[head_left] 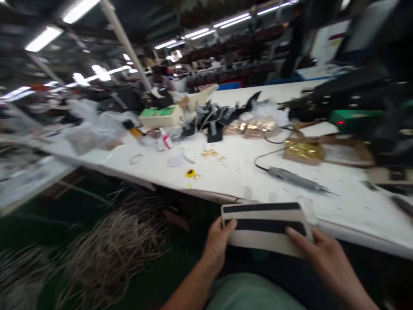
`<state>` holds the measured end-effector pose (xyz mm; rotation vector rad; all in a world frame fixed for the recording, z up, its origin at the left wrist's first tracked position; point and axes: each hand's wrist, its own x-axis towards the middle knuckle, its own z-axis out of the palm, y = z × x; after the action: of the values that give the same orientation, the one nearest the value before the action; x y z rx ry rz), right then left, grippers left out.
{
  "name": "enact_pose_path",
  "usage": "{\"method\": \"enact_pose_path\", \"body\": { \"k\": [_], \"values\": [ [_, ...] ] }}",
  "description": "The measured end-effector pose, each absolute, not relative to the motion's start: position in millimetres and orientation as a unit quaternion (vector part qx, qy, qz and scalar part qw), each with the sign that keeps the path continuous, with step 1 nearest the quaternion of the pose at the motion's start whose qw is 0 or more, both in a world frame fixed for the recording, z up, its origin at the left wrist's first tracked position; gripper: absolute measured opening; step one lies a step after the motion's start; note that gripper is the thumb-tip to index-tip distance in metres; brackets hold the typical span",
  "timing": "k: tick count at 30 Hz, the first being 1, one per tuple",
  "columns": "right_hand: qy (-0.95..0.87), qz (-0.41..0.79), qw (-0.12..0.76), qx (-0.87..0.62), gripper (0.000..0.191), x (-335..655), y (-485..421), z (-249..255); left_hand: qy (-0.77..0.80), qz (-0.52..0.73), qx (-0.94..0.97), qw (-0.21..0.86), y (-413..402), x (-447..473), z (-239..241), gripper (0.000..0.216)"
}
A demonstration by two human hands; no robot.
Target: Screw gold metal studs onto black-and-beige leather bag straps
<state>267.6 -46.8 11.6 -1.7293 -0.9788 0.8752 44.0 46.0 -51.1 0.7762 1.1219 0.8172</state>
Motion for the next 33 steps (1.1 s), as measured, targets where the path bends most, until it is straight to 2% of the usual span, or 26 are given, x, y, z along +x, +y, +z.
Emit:
{"method": "enact_pose_path", "body": {
  "k": [3,6,9,12,14,17,19,22,25,30,33],
  "values": [
    [-0.370,0.428,0.460,-0.685,0.048,296.4,-46.2,16.3,0.513,0.336,0.416,0.672,73.7,40.2,-54.5,0.050],
    [-0.385,0.488,0.468,-0.629,0.045,309.6,-36.8,21.6,0.519,0.361,0.520,0.574,89.6,40.2,-47.5,0.055],
    [-0.402,0.524,0.460,-0.594,0.045,313.4,-29.9,24.1,0.473,0.349,0.640,0.495,97.6,51.5,-25.2,0.049],
    [-0.397,0.572,0.447,-0.562,0.048,319.0,-21.7,24.7,0.398,0.297,0.732,0.466,106.7,77.6,3.7,0.045],
    [-0.392,0.610,0.437,-0.533,0.049,324.5,-13.5,25.1,0.356,0.251,0.754,0.492,113.8,97.5,20.2,0.051],
    [-0.400,0.633,0.424,-0.510,0.051,332.7,0.4,26.6,0.277,0.148,0.716,0.623,123.5,119.6,31.8,0.057],
    [-0.414,0.633,0.413,-0.508,0.050,336.3,8.6,27.9,0.246,0.092,0.657,0.706,128.0,125.7,29.5,0.055],
    [-0.439,0.630,0.392,-0.507,0.045,338.0,18.9,28.5,0.267,0.065,0.574,0.771,130.6,123.5,16.9,0.052],
    [-0.473,0.606,0.366,-0.525,0.044,335.0,30.9,27.5,0.302,0.074,0.530,0.789,129.0,116.1,3.0,0.054],
    [-0.568,0.514,0.307,-0.564,0.045,322.4,58.5,32.4,0.326,0.148,0.540,0.762,124.0,104.5,-9.5,0.050],
    [-0.587,0.513,0.300,-0.550,0.042,315.7,77.1,38.5,0.329,0.202,0.535,0.751,121.6,92.5,-11.8,0.043]
  ]
}}
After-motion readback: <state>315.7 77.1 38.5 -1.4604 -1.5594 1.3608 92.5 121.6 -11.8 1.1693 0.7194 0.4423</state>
